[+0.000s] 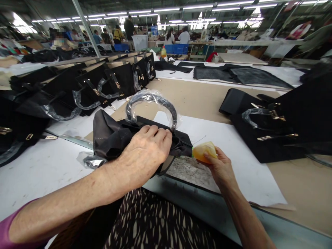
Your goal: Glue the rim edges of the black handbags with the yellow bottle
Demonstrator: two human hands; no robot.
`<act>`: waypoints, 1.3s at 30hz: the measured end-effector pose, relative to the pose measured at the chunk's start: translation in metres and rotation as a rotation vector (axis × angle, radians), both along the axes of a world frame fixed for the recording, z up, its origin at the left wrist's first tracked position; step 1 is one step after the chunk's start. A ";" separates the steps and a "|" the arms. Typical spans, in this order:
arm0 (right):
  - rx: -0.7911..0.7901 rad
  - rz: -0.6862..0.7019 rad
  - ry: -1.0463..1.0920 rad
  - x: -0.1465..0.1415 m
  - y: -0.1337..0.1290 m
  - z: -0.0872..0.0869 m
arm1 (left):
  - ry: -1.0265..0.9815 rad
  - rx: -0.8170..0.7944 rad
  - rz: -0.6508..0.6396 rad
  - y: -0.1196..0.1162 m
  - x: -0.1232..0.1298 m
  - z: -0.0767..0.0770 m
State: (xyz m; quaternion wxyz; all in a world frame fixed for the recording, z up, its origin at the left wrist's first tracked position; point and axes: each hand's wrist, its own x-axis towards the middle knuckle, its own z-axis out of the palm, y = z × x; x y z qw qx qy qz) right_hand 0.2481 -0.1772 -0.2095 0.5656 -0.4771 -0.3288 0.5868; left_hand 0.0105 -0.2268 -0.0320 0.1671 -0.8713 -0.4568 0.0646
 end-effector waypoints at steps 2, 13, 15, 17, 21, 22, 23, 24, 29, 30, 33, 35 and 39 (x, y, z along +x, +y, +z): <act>0.001 -0.002 0.000 0.000 0.000 0.001 | 0.000 0.002 -0.006 0.000 0.000 -0.001; -0.018 0.076 -0.013 -0.005 -0.012 0.006 | 0.019 -0.020 0.016 -0.001 0.000 0.001; -0.029 0.089 -0.005 -0.005 -0.017 0.009 | 0.022 -0.030 0.023 -0.001 0.001 0.001; -0.041 0.096 0.009 -0.007 -0.021 0.013 | 0.020 -0.024 0.023 -0.001 0.002 0.000; -0.066 0.087 0.035 -0.011 -0.030 0.019 | 0.017 0.009 0.009 -0.001 0.002 -0.002; -0.072 0.087 0.041 -0.011 -0.032 0.020 | 0.016 0.013 0.004 -0.002 0.002 -0.003; -0.077 0.087 0.048 -0.012 -0.034 0.021 | 0.016 0.012 0.002 -0.002 0.002 -0.003; -0.081 0.086 0.057 -0.013 -0.035 0.021 | 0.017 0.010 0.004 -0.002 0.002 -0.002; -0.095 0.088 0.095 -0.017 -0.041 0.025 | 0.032 -0.009 0.029 -0.004 0.002 -0.001; -0.102 0.098 0.098 -0.018 -0.043 0.026 | 0.031 -0.011 0.027 -0.004 0.002 -0.001; -0.112 0.109 0.110 -0.020 -0.047 0.031 | 0.034 -0.020 0.026 -0.005 0.002 -0.001; -0.111 0.096 0.121 -0.022 -0.048 0.036 | 0.031 -0.020 0.025 -0.005 0.003 -0.002; -0.101 0.105 0.150 -0.027 -0.052 0.047 | 0.023 -0.008 0.022 -0.006 0.003 -0.001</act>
